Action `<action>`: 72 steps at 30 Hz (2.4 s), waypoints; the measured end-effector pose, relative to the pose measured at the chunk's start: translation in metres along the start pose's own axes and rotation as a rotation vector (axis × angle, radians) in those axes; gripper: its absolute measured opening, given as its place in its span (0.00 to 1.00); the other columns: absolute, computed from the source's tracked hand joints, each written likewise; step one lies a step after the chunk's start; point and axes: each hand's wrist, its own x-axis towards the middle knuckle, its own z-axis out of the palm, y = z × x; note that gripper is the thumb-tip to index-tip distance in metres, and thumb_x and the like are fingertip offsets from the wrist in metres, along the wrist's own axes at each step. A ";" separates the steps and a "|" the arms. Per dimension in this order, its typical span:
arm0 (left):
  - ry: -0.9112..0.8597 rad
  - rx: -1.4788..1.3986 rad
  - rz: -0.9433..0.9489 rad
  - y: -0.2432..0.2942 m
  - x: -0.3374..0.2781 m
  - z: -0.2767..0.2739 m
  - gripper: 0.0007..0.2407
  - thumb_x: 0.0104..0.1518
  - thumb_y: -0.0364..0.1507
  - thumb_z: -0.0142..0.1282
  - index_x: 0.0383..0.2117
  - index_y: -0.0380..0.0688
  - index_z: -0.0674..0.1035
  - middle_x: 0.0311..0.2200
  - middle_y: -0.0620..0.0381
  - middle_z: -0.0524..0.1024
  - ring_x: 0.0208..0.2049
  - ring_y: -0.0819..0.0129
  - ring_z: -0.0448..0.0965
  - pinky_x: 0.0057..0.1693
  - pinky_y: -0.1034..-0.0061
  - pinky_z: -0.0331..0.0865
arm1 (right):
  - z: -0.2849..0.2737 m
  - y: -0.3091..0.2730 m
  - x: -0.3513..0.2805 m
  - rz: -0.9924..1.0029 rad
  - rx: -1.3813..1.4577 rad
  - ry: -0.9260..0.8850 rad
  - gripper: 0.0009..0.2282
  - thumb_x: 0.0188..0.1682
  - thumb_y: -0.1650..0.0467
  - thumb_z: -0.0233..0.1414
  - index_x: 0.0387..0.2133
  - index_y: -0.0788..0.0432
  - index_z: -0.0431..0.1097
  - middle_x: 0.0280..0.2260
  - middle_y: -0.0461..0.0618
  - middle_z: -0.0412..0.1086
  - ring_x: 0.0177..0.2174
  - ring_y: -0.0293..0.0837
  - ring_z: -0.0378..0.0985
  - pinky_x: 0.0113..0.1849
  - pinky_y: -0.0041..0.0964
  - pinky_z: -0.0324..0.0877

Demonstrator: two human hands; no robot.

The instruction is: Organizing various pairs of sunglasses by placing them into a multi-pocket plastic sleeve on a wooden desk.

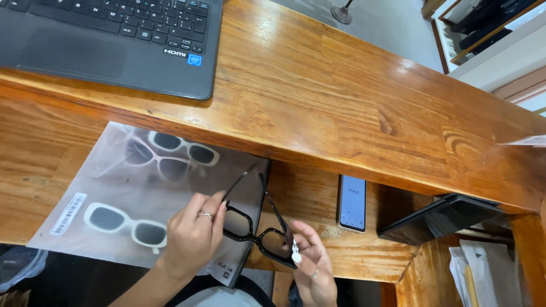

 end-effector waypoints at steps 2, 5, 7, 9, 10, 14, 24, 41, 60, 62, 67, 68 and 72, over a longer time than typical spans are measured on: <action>-0.007 -0.032 -0.056 -0.001 -0.003 -0.002 0.09 0.62 0.22 0.54 0.45 0.31 0.81 0.27 0.56 0.72 0.17 0.70 0.68 0.26 0.79 0.67 | 0.002 0.004 0.001 -0.002 0.019 0.020 0.31 0.41 0.73 0.63 0.60 0.69 0.60 0.43 0.61 0.72 0.46 0.53 0.74 0.49 0.46 0.71; -0.026 -0.099 -0.073 -0.002 -0.004 -0.005 0.12 0.62 0.22 0.54 0.50 0.33 0.79 0.31 0.55 0.73 0.22 0.68 0.72 0.31 0.76 0.73 | 0.000 0.007 -0.001 -0.040 0.047 0.041 0.28 0.42 0.71 0.63 0.56 0.69 0.62 0.43 0.66 0.72 0.54 0.66 0.72 0.54 0.59 0.67; -0.035 -0.129 -0.037 0.000 0.001 -0.012 0.13 0.61 0.21 0.56 0.52 0.33 0.79 0.34 0.53 0.75 0.25 0.68 0.77 0.34 0.76 0.77 | 0.000 0.009 -0.001 -0.073 0.056 0.036 0.25 0.44 0.70 0.63 0.53 0.68 0.64 0.37 0.63 0.72 0.56 0.73 0.71 0.57 0.66 0.62; -0.109 -0.425 0.019 0.006 0.009 -0.020 0.13 0.60 0.18 0.52 0.51 0.32 0.77 0.45 0.47 0.78 0.42 0.60 0.82 0.53 0.72 0.75 | 0.003 0.011 -0.001 -0.233 0.131 0.037 0.18 0.50 0.72 0.57 0.50 0.73 0.65 0.40 0.56 0.73 0.42 0.52 0.78 0.61 0.78 0.51; -0.109 -0.425 0.016 0.006 0.007 -0.022 0.13 0.60 0.18 0.52 0.51 0.32 0.77 0.45 0.47 0.78 0.42 0.60 0.82 0.53 0.72 0.75 | 0.004 0.011 -0.002 -0.230 0.130 0.037 0.18 0.50 0.72 0.57 0.50 0.73 0.65 0.40 0.56 0.73 0.42 0.52 0.78 0.61 0.78 0.51; -0.546 -0.667 -0.108 0.007 0.005 -0.029 0.16 0.60 0.26 0.51 0.54 0.43 0.80 0.51 0.52 0.76 0.51 0.60 0.79 0.58 0.67 0.71 | 0.013 0.009 -0.004 -0.205 0.098 0.158 0.18 0.54 0.70 0.50 0.53 0.74 0.65 0.34 0.60 0.73 0.42 0.58 0.79 0.57 0.75 0.63; -0.938 -0.622 0.082 0.000 -0.002 -0.031 0.24 0.60 0.33 0.61 0.62 0.40 0.71 0.55 0.51 0.72 0.54 0.56 0.76 0.55 0.67 0.71 | -0.003 0.003 -0.005 0.074 -0.193 0.427 0.21 0.54 0.68 0.46 0.59 0.66 0.67 0.43 0.64 0.74 0.39 0.54 0.78 0.42 0.45 0.75; -0.581 -0.647 -0.379 0.002 -0.017 -0.004 0.11 0.54 0.40 0.63 0.35 0.49 0.83 0.48 0.59 0.72 0.50 0.66 0.71 0.57 0.69 0.65 | -0.010 -0.009 -0.010 0.145 -0.197 -0.089 0.26 0.51 0.64 0.55 0.58 0.71 0.63 0.52 0.67 0.73 0.48 0.56 0.81 0.47 0.42 0.76; -0.671 -0.878 -0.940 0.000 -0.019 0.022 0.23 0.59 0.40 0.52 0.61 0.52 0.78 0.29 0.63 0.84 0.29 0.75 0.82 0.37 0.83 0.71 | -0.040 0.006 0.017 -0.092 -0.188 0.278 0.19 0.59 0.66 0.41 0.49 0.73 0.68 0.40 0.72 0.76 0.30 0.63 0.84 0.32 0.51 0.83; -0.681 -0.662 -0.767 0.008 -0.021 0.022 0.26 0.58 0.40 0.55 0.65 0.51 0.69 0.44 0.58 0.79 0.44 0.67 0.78 0.50 0.72 0.67 | -0.059 0.010 0.035 -0.148 -0.171 0.376 0.17 0.58 0.64 0.44 0.47 0.70 0.68 0.37 0.71 0.76 0.28 0.59 0.84 0.32 0.46 0.81; -0.657 -0.287 -0.208 0.008 -0.062 0.048 0.28 0.58 0.41 0.62 0.61 0.40 0.66 0.58 0.40 0.68 0.58 0.44 0.67 0.62 0.54 0.63 | -0.077 0.000 0.078 -0.160 -0.251 0.752 0.12 0.60 0.63 0.45 0.45 0.60 0.64 0.40 0.57 0.73 0.31 0.52 0.80 0.32 0.45 0.77; -0.692 -0.181 -0.101 0.007 -0.068 0.052 0.27 0.54 0.37 0.66 0.58 0.40 0.68 0.55 0.38 0.67 0.55 0.44 0.67 0.57 0.55 0.67 | -0.084 0.001 0.088 -0.123 -0.299 0.809 0.11 0.60 0.63 0.44 0.45 0.57 0.63 0.41 0.56 0.72 0.31 0.51 0.80 0.29 0.42 0.75; -0.795 -0.039 -0.085 0.001 -0.085 0.061 0.21 0.49 0.23 0.62 0.50 0.44 0.68 0.40 0.48 0.65 0.37 0.52 0.70 0.29 0.61 0.74 | -0.116 0.014 0.125 -0.116 -0.387 0.841 0.09 0.61 0.63 0.44 0.45 0.55 0.61 0.40 0.56 0.72 0.31 0.50 0.79 0.23 0.40 0.75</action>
